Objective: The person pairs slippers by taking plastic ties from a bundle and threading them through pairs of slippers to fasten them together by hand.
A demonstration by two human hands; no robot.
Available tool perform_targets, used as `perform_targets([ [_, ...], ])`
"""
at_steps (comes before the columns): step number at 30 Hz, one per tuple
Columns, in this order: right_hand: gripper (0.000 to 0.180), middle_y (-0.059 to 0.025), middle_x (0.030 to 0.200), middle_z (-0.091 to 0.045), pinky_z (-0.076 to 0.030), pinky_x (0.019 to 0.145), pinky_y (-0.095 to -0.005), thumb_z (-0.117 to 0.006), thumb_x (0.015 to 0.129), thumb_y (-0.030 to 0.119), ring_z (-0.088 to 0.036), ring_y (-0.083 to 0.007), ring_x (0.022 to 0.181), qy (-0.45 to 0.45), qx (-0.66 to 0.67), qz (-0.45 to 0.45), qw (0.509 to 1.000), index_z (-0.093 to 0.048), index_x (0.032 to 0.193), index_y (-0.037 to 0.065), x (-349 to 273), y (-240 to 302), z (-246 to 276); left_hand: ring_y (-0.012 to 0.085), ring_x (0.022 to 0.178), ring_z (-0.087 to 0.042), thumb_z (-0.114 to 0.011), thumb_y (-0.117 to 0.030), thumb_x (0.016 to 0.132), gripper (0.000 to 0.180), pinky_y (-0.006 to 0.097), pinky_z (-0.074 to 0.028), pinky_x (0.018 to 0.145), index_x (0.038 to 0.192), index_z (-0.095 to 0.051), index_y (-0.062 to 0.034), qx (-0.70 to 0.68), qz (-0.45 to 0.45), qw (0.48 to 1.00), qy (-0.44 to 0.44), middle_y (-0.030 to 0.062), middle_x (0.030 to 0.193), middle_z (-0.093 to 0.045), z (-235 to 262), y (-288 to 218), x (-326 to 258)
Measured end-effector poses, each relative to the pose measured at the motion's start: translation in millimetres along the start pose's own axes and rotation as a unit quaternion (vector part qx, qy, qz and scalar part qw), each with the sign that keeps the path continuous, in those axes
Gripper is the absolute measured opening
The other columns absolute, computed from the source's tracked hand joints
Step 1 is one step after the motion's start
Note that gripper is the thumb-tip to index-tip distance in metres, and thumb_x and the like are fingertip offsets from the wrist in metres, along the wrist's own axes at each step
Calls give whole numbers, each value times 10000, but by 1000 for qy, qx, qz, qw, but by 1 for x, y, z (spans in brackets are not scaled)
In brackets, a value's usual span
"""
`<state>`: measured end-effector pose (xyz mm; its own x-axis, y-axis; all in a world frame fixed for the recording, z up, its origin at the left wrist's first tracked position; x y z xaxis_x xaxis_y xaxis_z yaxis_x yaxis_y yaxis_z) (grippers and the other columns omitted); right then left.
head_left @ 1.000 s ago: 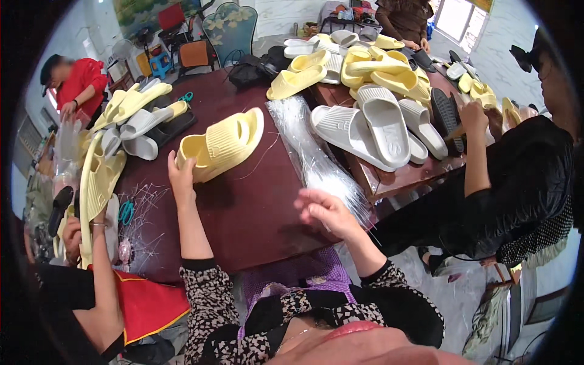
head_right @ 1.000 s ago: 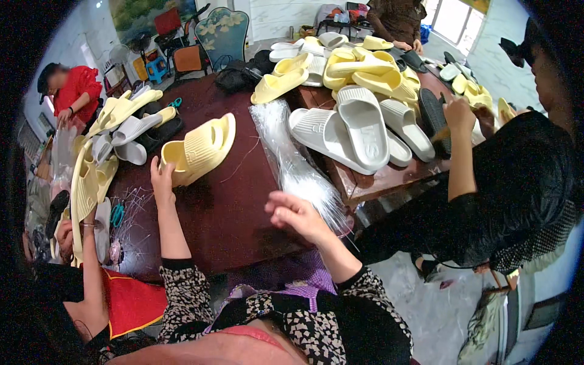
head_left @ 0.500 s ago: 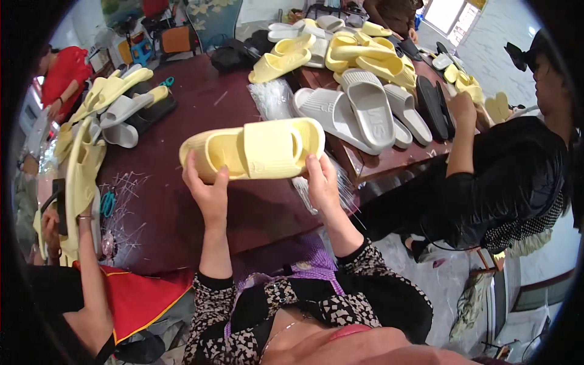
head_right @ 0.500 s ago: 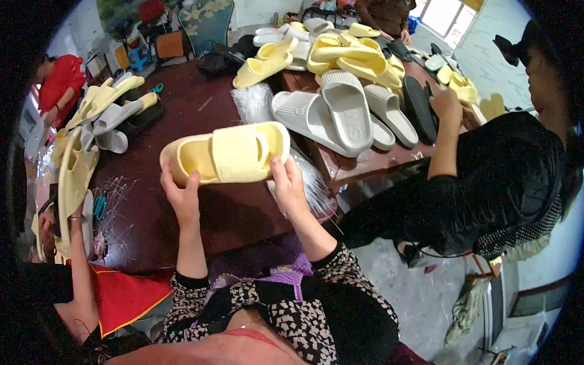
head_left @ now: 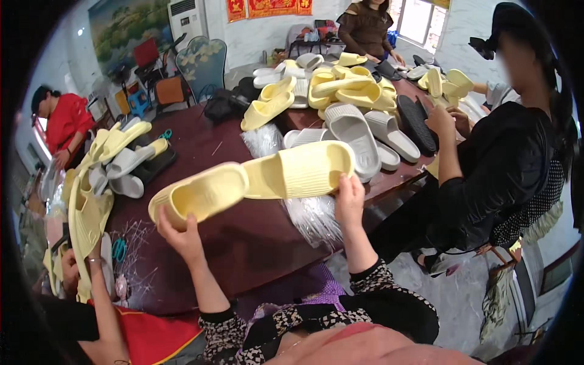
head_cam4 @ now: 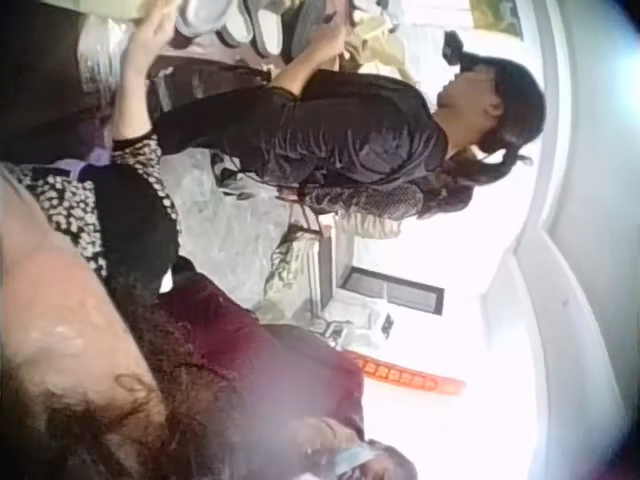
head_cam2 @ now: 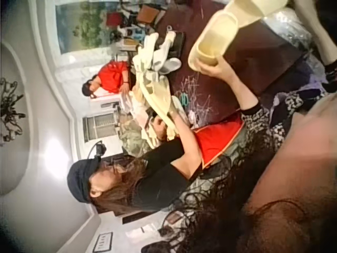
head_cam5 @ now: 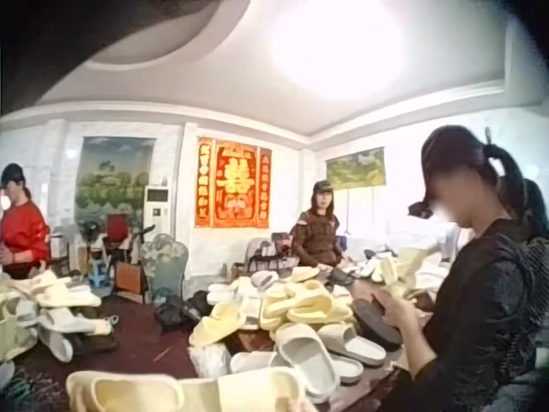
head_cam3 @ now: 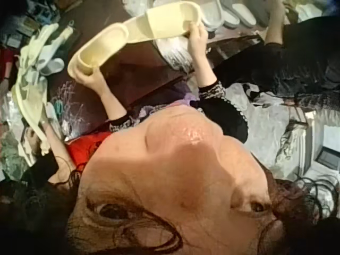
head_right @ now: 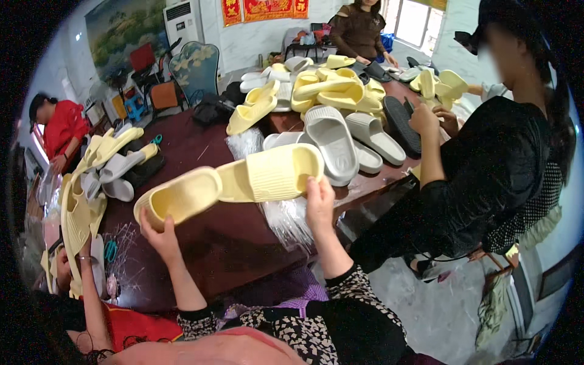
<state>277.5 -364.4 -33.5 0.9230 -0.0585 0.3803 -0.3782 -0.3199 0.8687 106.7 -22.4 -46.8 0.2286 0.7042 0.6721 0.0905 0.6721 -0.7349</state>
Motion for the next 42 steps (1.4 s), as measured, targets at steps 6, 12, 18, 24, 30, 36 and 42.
perform_targets([
  [6, 251, -16, 862, -596, -426, 666, -223, -487, 925, 178, -525, -80, 760, 6, 5, 46, 999, -584, 1030, -28, 25, 45, 3, 340, 1183, -428, -636, -58, 655, 559, 417, -306, 1021, 1197, -513, -7, 12, -37, 992, 116, 180, 1224, -495, 17, 7, 18],
  [12, 275, -66, 789, -626, -462, 669, -281, -575, 863, 211, -565, -125, 734, 313, -180, 12, 932, -623, 987, -29, 37, 40, -88, 360, 1221, -393, -627, -97, 654, 577, 423, -274, 1042, 1217, -514, -43, 106, -146, 918, 353, 196, 1321, -426, 2, -17, 13],
  [18, 277, -175, 830, -623, -475, 688, -348, -617, 820, 181, -608, -262, 744, 325, -252, 185, 892, -593, 1019, -10, 64, -1, -148, 361, 1301, -298, -649, -133, 675, 606, 443, -243, 1056, 1255, -487, -73, 173, -170, 865, 440, 191, 1442, -277, -33, -29, -11],
  [24, 194, -155, 890, -619, -492, 697, -360, -654, 806, 125, -609, -308, 801, 311, -331, 271, 849, -599, 943, 0, 19, 50, -83, 371, 1321, -251, -669, -128, 706, 553, 457, -235, 1054, 1226, -497, -54, 150, -186, 889, 390, 198, 1452, -235, -26, -59, -21],
  [30, 186, -133, 875, -619, -478, 722, -385, -678, 768, 139, -589, -318, 819, 251, -503, 250, 788, -617, 906, 30, -47, 45, 18, 374, 1286, -304, -669, -116, 715, 483, 464, -269, 1028, 1170, -530, -36, 123, -227, 895, 363, 205, 1409, -308, -31, -94, -39],
  [36, 166, -139, 818, -583, -467, 703, -405, -655, 755, 116, -571, -330, 784, 190, -570, 145, 786, -602, 880, 21, -76, 5, 59, 382, 1220, -383, -653, -111, 731, 427, 455, -293, 1011, 1131, -534, -20, -8, -295, 834, 466, 203, 1331, -405, -67, -142, -91],
  [42, 117, -149, 802, -573, -468, 697, -404, -620, 767, 89, -571, -332, 792, 189, -540, 123, 811, -591, 855, 18, -71, -5, 75, 376, 1187, -408, -665, -155, 746, 425, 458, -318, 986, 1132, -538, -30, -48, -364, 761, 535, 194, 1294, -434, -109, -162, -138],
])
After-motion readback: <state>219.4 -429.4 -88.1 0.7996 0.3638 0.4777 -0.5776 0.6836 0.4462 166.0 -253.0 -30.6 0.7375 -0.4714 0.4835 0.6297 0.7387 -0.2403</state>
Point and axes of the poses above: each hand's wrist, its own x-axis towards the middle knuckle, its own z-axis out of the back of the hand, y = z × x, the point moved 5 cm from there along x, towards the middle knuckle
